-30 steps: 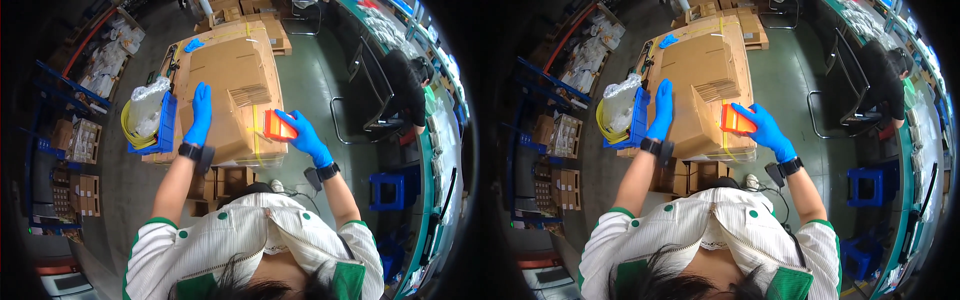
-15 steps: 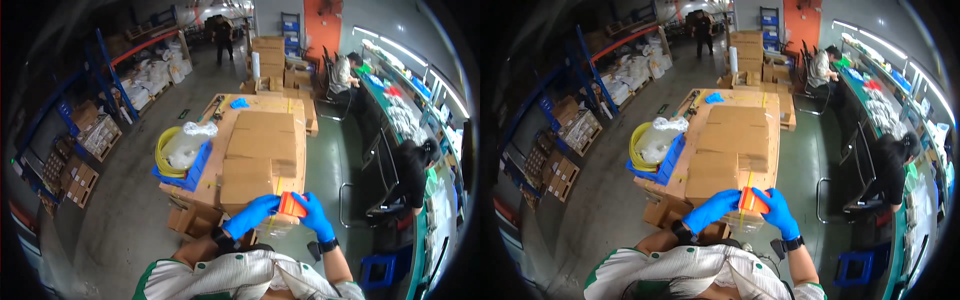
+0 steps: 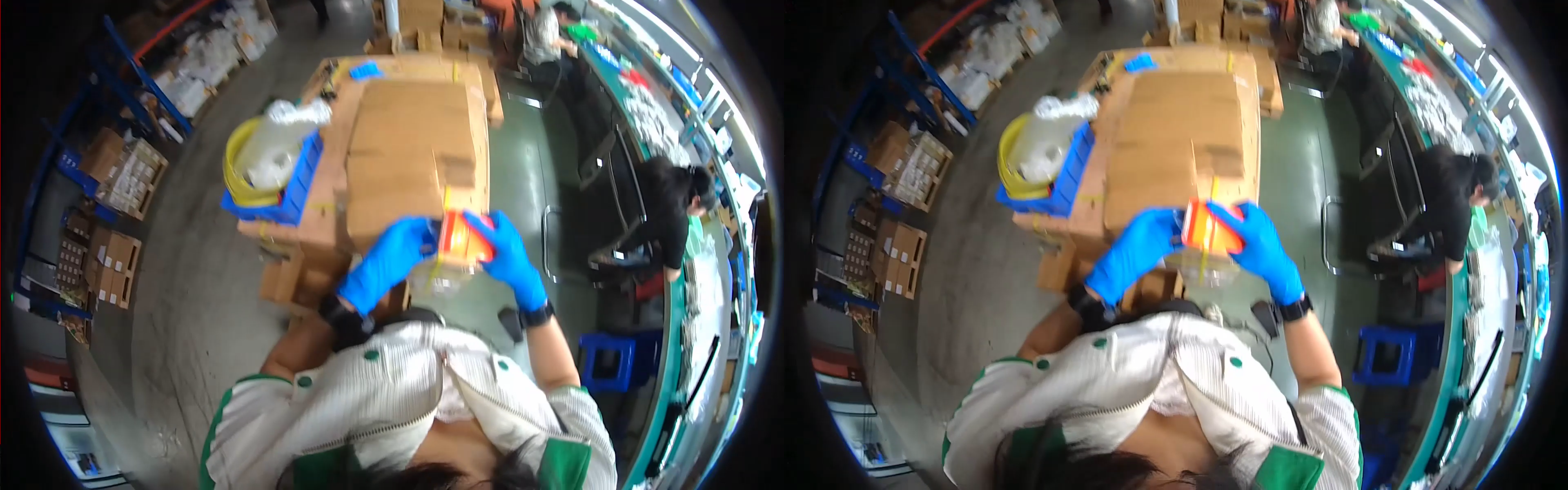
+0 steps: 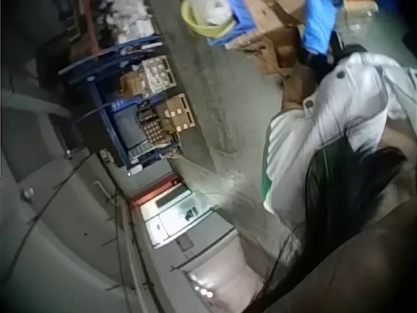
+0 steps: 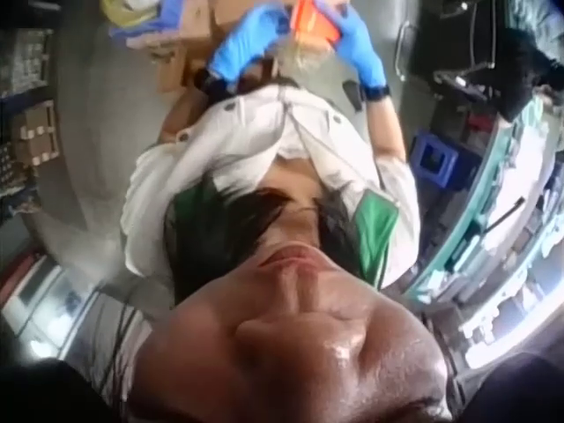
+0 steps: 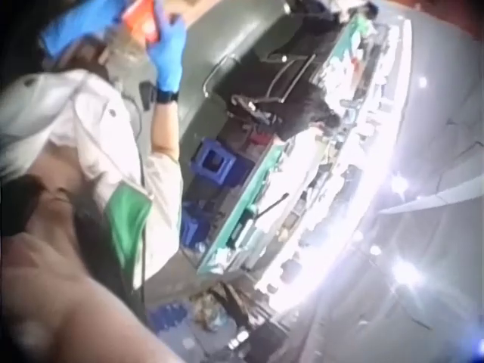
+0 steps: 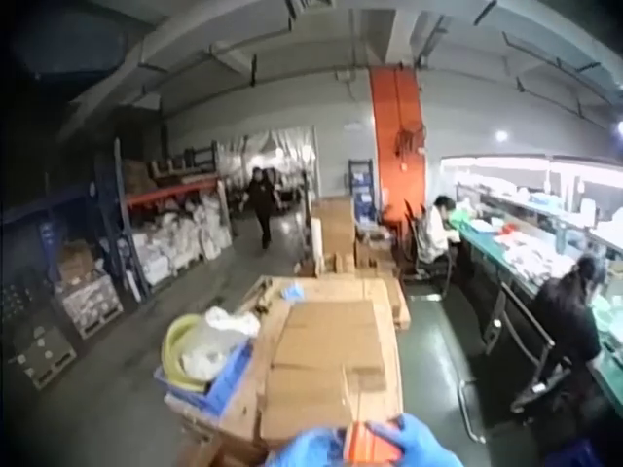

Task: The person folds a cardboard box, seals the bottom with a tape dispenser, and sets it aside before repeating the process with a second box.

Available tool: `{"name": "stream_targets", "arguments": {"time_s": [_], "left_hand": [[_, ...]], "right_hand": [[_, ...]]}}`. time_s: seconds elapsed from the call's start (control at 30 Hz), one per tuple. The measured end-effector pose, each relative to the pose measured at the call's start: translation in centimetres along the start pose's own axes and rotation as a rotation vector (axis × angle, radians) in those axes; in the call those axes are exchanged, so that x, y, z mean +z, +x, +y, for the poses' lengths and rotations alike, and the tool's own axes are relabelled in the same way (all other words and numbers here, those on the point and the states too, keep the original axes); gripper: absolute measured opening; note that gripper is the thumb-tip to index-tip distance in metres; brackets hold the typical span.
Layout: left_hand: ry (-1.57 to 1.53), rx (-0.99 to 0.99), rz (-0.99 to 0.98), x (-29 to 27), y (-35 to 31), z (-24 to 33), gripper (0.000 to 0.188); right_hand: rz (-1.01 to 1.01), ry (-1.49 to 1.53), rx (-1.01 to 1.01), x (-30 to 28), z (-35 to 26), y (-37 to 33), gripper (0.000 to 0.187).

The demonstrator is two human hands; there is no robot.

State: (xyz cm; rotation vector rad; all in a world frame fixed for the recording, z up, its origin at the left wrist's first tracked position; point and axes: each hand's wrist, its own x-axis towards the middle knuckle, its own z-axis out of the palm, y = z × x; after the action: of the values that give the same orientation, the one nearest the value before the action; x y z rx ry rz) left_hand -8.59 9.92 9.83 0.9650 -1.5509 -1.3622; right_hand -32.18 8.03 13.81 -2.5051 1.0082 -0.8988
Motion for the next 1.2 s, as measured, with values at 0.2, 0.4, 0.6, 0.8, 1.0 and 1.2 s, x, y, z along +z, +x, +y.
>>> {"name": "stream_targets", "arguments": {"time_s": [0.2, 0.4, 0.6, 0.8, 1.0, 1.2], "left_hand": [[-1.02, -0.373, -0.005, -0.3, 0.0, 3.2, 0.031], [-0.497, -0.372, 0.272, 1.4, -0.5, 3.1, 0.024], [-0.002, -0.07, 0.295, 1.5, -0.1, 2.1, 0.023], [0.33, 0.178, 0.442, 1.3, 1.3, 1.4, 0.021], [0.2, 0.037, 0.136, -2.3, 5.9, 4.4, 0.02], [0.386, 0.215, -0.156, -10.0, 15.6, 5.4, 0.021]], "right_hand": [[-0.01, 0.027, 0.077, 0.3, -0.1, -0.9, 0.08], [-0.045, -0.061, 0.052, 0.6, -0.9, -1.6, 0.081], [-0.055, -0.106, 0.047, 0.5, -0.8, -1.2, 0.081], [0.054, -0.12, 0.065, 0.7, -1.6, -0.3, 0.083], [0.006, -0.134, 0.319, -0.2, -5.1, 0.6, 0.08], [-0.02, -0.156, 0.527, -0.6, -5.3, -3.4, 0.082]]}}
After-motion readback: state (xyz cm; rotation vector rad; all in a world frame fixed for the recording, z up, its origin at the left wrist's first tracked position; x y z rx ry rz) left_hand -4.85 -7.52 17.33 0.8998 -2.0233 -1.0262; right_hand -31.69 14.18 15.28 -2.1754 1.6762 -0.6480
